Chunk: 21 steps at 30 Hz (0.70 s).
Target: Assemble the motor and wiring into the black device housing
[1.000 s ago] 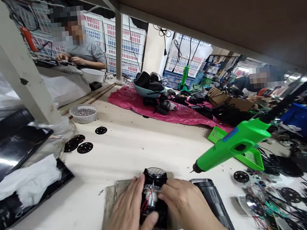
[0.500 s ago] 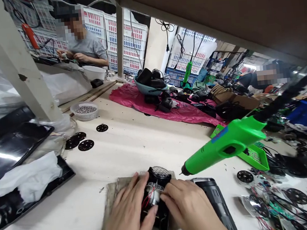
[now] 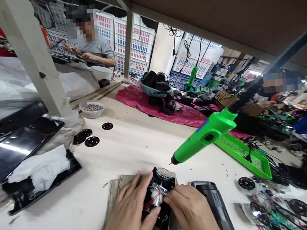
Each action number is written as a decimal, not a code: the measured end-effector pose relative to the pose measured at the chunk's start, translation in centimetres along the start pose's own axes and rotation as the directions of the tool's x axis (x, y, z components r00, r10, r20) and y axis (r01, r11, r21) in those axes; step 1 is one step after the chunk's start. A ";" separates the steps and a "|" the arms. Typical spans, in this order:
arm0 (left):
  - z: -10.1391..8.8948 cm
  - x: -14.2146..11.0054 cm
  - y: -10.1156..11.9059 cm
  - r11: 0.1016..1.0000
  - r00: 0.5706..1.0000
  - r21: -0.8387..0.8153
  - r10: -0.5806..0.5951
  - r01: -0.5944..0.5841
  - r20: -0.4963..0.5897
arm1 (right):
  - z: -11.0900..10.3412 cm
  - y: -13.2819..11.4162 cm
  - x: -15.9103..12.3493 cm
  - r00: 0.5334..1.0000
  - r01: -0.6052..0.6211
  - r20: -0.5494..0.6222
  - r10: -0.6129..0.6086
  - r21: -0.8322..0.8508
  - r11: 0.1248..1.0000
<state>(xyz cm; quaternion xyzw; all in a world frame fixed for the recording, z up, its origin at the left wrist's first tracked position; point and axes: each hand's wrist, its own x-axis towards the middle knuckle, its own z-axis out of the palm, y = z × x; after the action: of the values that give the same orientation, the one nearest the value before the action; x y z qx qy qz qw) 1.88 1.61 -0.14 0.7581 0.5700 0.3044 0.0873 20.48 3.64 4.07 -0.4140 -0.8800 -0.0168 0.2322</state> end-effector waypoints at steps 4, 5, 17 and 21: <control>-0.4 0.2 -0.3 0.998 0.994 -0.030 0.064 -0.062 0.092 | -0.2 0.2 -0.2 0.999 0.045 0.031 -0.045 0.005 0.999; -0.5 0.3 -0.4 0.996 0.990 -0.032 0.086 -0.083 0.112 | -0.3 0.3 -0.3 0.998 0.045 0.035 -0.045 0.011 0.999; 0.6 0.3 -0.2 0.994 0.988 -0.085 0.075 -0.064 0.132 | -2.5 -1.0 2.0 0.972 0.015 0.235 0.025 -0.164 0.986; 0.6 0.3 -0.5 0.993 0.981 -0.094 0.085 -0.069 0.175 | -1.9 -0.4 1.0 0.991 0.104 0.098 -0.093 -0.110 0.988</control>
<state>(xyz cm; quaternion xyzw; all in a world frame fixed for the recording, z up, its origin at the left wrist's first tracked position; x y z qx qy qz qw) 1.89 2.19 -0.74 0.7994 0.5162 0.2631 0.1592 20.40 3.72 6.25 -0.3829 -0.9069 -0.0595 0.1656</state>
